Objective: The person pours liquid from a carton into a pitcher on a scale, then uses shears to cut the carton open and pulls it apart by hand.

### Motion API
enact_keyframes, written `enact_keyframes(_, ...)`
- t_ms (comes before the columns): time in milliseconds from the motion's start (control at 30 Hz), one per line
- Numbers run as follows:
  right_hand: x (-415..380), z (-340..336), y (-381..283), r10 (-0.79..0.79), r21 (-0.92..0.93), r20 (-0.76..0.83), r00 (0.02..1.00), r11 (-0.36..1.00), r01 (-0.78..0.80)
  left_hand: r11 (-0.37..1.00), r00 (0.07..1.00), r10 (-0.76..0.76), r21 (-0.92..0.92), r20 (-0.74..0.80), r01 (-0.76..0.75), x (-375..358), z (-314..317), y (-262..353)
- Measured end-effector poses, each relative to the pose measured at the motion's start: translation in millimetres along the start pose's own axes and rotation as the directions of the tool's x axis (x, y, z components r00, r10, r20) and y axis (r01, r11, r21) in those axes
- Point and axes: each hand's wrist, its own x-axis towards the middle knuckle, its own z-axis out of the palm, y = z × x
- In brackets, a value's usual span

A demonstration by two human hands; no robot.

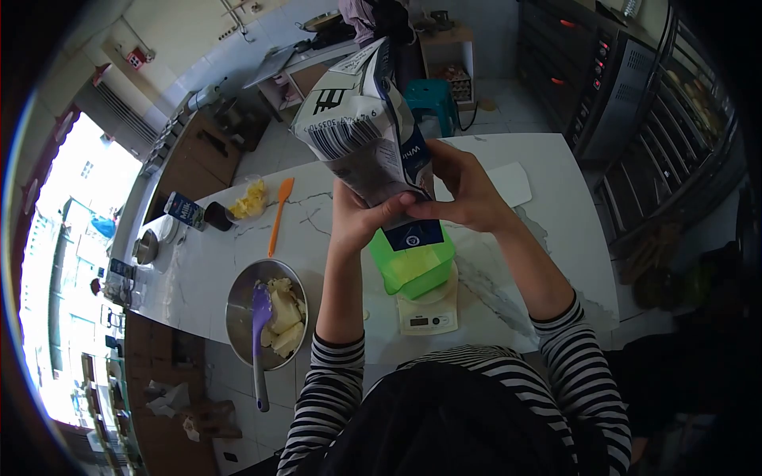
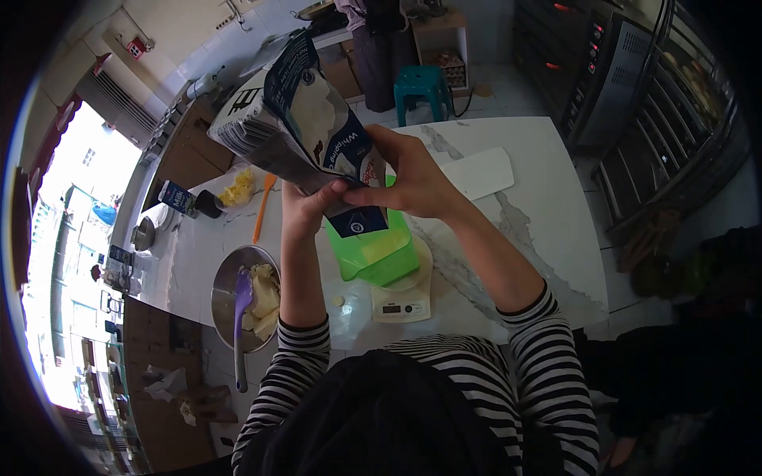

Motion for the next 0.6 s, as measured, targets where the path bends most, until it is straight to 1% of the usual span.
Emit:
enact_keyframes(33,1,0,0,0.01,0.013,0.004,1.0,1.0,-0.01,0.999,0.999,0.027,0.023,-0.027,-0.026,0,1,1)
enact_keyframes(133,3,0,-3,0.029,0.045,0.022,0.999,0.999,-0.03,0.998,0.999,0.03,0.061,-0.038,-0.028,2,8,13)
enact_keyframes(267,5,0,1,0.014,0.079,0.025,1.0,0.997,-0.016,0.995,0.997,0.043,0.097,-0.064,-0.036,4,8,13)
enact_keyframes(333,6,0,2,0.006,0.126,0.028,1.0,0.992,-0.01,0.988,0.997,0.007,0.156,-0.083,0.006,5,7,12)
enact_keyframes(367,5,0,1,0.006,0.125,0.028,1.0,0.992,-0.009,0.988,0.997,0.007,0.155,-0.082,0.005,6,7,12)
enact_keyframes(433,5,1,-1,0.04,0.15,0.025,0.999,0.988,-0.043,0.977,0.995,0.001,0.211,-0.101,0.021,6,7,14)
enact_keyframes(600,6,2,2,0.09,0.219,0.02,0.996,0.971,-0.092,0.975,0.994,-0.013,0.218,-0.109,0.036,10,10,18)
